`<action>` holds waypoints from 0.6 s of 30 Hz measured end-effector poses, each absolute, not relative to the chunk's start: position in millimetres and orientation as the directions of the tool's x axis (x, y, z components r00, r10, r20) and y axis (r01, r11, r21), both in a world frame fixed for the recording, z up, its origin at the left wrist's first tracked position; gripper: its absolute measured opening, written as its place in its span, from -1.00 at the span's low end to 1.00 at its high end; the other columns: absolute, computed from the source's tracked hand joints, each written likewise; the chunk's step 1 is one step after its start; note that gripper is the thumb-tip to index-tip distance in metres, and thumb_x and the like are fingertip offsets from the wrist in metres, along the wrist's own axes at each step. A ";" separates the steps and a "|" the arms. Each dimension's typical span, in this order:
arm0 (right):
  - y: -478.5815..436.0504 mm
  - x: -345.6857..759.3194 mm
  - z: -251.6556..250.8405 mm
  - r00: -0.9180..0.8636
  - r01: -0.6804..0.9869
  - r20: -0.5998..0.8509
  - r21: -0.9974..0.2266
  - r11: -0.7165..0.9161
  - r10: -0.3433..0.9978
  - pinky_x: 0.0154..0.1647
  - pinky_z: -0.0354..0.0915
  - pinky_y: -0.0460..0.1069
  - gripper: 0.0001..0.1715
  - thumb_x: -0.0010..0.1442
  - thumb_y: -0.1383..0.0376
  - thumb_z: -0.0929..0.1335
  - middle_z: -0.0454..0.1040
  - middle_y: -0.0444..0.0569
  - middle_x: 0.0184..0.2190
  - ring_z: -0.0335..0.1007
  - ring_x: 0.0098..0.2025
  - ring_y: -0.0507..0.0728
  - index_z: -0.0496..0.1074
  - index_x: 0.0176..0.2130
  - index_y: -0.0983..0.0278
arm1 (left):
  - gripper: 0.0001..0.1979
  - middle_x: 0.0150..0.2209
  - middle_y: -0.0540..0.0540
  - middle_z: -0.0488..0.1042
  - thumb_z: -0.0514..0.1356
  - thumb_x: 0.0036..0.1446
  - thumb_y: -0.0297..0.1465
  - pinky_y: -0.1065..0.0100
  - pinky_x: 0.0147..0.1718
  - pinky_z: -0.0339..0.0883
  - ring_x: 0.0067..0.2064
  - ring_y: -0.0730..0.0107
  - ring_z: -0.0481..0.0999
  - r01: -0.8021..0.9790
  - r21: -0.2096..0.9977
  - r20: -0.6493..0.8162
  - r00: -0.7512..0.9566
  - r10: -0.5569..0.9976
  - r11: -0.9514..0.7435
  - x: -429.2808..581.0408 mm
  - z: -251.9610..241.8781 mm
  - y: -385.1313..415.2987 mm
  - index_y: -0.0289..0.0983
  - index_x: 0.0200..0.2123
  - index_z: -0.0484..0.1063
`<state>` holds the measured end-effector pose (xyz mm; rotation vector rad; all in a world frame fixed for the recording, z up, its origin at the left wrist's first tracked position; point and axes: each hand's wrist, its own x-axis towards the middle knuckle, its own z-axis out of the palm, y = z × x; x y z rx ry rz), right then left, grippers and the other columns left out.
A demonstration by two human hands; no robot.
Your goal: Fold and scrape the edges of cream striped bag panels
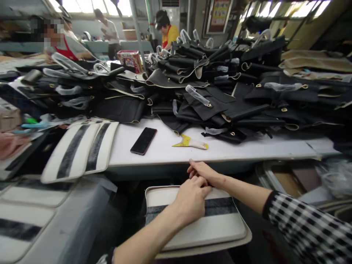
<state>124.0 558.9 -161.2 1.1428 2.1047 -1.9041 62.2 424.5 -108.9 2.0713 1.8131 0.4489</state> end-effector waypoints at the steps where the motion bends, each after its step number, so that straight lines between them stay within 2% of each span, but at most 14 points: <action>1: 558.1 124.2 -163.2 -0.725 0.559 -0.498 -0.829 -0.016 0.475 -0.32 0.34 -0.03 -0.20 0.26 -0.27 0.10 0.52 0.08 -0.39 0.42 -0.37 0.11 0.44 -0.35 0.34 | -0.66 -0.07 -0.09 0.45 0.07 0.08 -0.54 0.27 -0.05 0.34 -0.03 0.21 0.38 0.869 0.487 0.013 0.092 0.996 -0.087 53.9 -107.1 421.6 -0.20 -0.10 0.47; 4: 556.7 122.6 -167.5 -0.751 0.566 -0.471 -0.820 0.085 0.464 -0.35 0.32 -0.03 -0.21 0.28 -0.24 0.06 0.52 0.05 -0.42 0.42 -0.41 0.10 0.44 -0.36 0.33 | -0.65 -0.09 -0.07 0.47 0.09 0.03 -0.56 0.26 -0.05 0.32 -0.05 0.22 0.41 0.853 0.518 -0.011 -0.064 0.998 0.060 23.2 -102.5 410.8 -0.20 -0.12 0.48; 6: 555.3 121.0 -168.9 -0.757 0.584 -0.467 -0.797 0.154 0.456 -0.35 0.31 -0.01 -0.19 0.30 -0.22 0.02 0.52 0.03 -0.47 0.42 -0.44 0.11 0.44 -0.32 0.33 | -0.73 -0.17 -0.03 0.49 0.16 0.01 -0.49 0.26 -0.12 0.32 -0.11 0.23 0.44 0.829 0.535 -0.087 -0.134 0.987 0.160 1.7 -101.1 402.3 -0.17 -0.20 0.49; 11: 548.5 119.0 -163.3 -0.814 0.558 -0.387 -0.727 0.401 0.433 -0.14 0.23 0.04 -0.24 0.32 -0.20 0.05 0.52 0.02 -0.47 0.45 -0.31 0.18 0.45 -0.41 0.27 | -0.85 -0.30 0.07 0.52 0.28 -0.02 -0.30 0.37 -0.34 0.25 -0.25 0.32 0.48 0.717 0.615 -0.267 -0.202 0.942 0.328 -37.3 -102.0 383.9 -0.10 -0.30 0.51; 15: 542.1 117.6 -153.8 -0.853 0.519 -0.371 -0.670 0.531 0.367 -0.18 0.20 0.03 -0.31 0.36 -0.13 0.04 0.54 -0.01 -0.36 0.43 -0.26 0.18 0.44 -0.39 0.22 | -0.86 -0.32 0.12 0.53 0.33 -0.04 -0.26 0.40 -0.40 0.19 -0.26 0.34 0.49 0.669 0.625 -0.323 -0.248 0.913 0.402 -47.1 -105.3 378.8 -0.06 -0.34 0.55; 18: 539.4 116.1 -150.6 -0.853 0.521 -0.384 -0.625 0.581 0.353 -0.26 0.18 0.01 -0.32 0.37 -0.11 0.02 0.53 -0.02 -0.35 0.42 -0.30 0.17 0.43 -0.35 0.21 | -0.87 -0.28 0.12 0.54 0.34 -0.01 -0.27 0.40 -0.35 0.19 -0.22 0.35 0.50 0.695 0.628 -0.270 -0.228 0.935 0.351 -47.9 -110.9 376.7 -0.04 -0.32 0.58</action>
